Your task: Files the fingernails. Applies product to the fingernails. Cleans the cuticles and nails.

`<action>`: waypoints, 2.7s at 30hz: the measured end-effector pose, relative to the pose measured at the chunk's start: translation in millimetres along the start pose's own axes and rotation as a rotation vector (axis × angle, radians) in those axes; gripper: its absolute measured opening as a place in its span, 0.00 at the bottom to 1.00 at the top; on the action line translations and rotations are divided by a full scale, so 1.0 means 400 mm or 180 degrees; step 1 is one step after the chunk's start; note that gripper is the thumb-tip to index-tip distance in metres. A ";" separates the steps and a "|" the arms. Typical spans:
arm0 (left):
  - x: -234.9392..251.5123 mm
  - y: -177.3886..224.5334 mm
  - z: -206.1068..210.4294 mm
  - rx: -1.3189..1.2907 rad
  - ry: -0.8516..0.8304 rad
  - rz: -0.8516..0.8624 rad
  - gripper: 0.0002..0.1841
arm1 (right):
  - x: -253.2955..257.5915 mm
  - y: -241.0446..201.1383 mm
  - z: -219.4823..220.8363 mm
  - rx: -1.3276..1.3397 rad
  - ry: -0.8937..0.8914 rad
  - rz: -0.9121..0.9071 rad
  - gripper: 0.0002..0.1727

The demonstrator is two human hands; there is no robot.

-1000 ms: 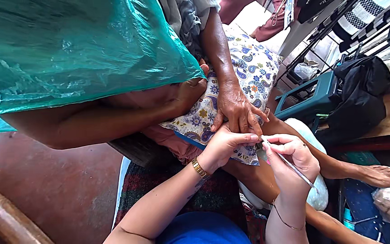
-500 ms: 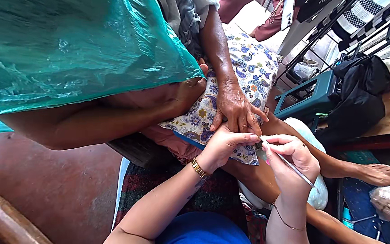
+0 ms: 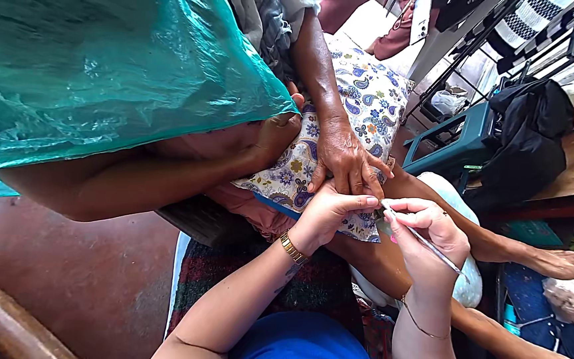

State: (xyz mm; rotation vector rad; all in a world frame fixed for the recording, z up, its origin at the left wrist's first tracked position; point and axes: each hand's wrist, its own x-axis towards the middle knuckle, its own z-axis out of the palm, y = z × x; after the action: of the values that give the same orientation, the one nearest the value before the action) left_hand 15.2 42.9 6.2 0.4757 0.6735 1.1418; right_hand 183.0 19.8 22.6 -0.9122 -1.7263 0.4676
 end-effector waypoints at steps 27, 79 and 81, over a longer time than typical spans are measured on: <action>0.002 -0.001 -0.002 -0.0002 -0.0020 0.0014 0.09 | -0.003 0.005 0.006 -0.0002 0.0044 0.0015 0.06; -0.002 -0.001 -0.001 0.0041 -0.0010 0.0027 0.08 | -0.012 0.005 0.016 -0.0143 0.0153 -0.0105 0.06; -0.002 0.000 -0.002 0.0041 -0.0010 0.0032 0.07 | -0.009 0.002 0.010 -0.0096 0.0086 -0.0080 0.06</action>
State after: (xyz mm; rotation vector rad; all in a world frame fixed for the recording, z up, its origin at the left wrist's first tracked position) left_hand 14.6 42.2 6.0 0.4922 0.6767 1.1464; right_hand 180.0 17.9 18.4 -0.9136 -1.7224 0.4120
